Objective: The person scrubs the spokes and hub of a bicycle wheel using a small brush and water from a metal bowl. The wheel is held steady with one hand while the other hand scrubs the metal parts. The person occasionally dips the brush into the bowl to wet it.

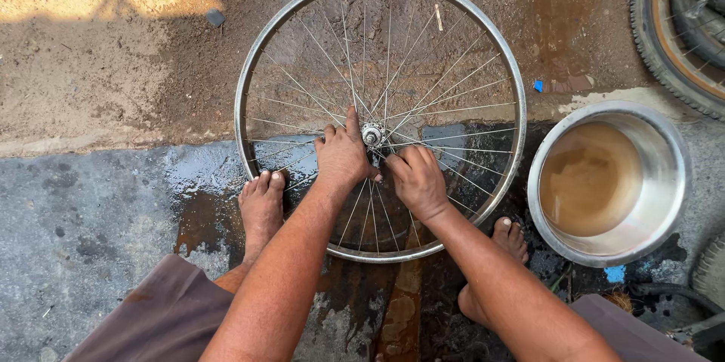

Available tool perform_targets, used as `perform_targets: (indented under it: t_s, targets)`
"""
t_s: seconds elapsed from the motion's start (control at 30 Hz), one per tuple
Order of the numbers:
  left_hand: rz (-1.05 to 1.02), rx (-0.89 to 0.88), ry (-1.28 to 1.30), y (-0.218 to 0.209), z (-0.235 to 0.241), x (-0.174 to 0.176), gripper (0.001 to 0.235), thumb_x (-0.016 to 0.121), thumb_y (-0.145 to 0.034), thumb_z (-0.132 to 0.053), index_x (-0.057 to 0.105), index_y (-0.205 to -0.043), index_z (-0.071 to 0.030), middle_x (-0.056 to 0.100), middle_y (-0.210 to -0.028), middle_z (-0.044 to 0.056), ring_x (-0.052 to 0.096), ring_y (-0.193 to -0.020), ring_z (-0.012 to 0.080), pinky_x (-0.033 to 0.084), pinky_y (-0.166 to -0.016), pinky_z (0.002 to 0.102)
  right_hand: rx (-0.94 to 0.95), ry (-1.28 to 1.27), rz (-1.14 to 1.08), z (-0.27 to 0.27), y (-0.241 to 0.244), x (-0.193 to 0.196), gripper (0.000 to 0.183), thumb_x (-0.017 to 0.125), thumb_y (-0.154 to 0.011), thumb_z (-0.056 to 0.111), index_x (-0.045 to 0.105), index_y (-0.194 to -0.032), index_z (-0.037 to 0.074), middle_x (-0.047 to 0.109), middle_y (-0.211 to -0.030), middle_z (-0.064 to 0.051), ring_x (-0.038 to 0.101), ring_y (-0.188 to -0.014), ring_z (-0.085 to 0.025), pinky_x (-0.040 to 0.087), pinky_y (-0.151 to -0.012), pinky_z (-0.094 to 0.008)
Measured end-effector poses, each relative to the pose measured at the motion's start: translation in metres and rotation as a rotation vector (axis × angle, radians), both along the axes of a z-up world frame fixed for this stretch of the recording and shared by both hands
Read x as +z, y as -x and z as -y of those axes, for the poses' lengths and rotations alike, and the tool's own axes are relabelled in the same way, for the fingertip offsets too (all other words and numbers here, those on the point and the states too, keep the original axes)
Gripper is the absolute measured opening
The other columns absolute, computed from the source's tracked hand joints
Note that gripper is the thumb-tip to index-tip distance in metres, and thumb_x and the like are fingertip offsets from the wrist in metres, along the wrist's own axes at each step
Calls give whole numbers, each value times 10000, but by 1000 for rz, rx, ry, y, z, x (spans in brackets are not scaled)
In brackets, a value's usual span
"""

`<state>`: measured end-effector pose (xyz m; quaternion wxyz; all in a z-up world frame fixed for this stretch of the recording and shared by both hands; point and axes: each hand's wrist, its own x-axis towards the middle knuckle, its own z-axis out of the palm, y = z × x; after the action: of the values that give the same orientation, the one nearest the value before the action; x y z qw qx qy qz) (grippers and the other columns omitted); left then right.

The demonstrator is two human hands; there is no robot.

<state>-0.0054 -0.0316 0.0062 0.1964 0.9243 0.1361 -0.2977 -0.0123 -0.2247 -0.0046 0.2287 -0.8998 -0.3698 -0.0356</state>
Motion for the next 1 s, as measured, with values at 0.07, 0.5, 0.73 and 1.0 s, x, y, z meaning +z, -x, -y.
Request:
perform_targets:
  t_s: [0.07, 0.5, 0.73, 1.0]
  targets:
    - [25, 6, 10, -9, 1, 0, 1581, 1027, -505, -512, 2, -1612, -40, 545, -1409, 256, 398, -1429, 431, 358, -1123, 610, 11, -66, -18, -17, -13, -3, 168, 735, -875, 73, 724, -1043, 83, 542, -900, -71, 571, -877, -258, 490, -827, -393]
    - [38, 7, 10, -6, -7, -2, 1578, 1032, -461, -529, 67, -1606, -32, 558, -1402, 256, 426, -1408, 419, 362, -1145, 573, -32, -21, -75, 3, -2, 9, 172, 761, -828, 97, 695, -987, 88, 537, -900, -83, 572, -894, -270, 501, -837, -415]
    - [14, -19, -3, -6, -2, -7, 1596, 1035, -490, -548, 24, -1605, -18, 519, -1422, 294, 368, -1430, 462, 341, -1138, 592, -94, -82, -107, 22, 7, -4, 164, 787, -870, 144, 685, -990, 95, 577, -964, -60, 593, -903, -251, 524, -806, -384]
    - [1, 9, 3, -10, -1, -7, 1598, 1040, -454, -536, 52, -1604, -33, 535, -1424, 269, 389, -1437, 435, 353, -1150, 575, -91, -79, -134, 33, 12, 0, 143, 805, -847, 126, 711, -951, 100, 559, -895, -42, 594, -877, -238, 526, -783, -375]
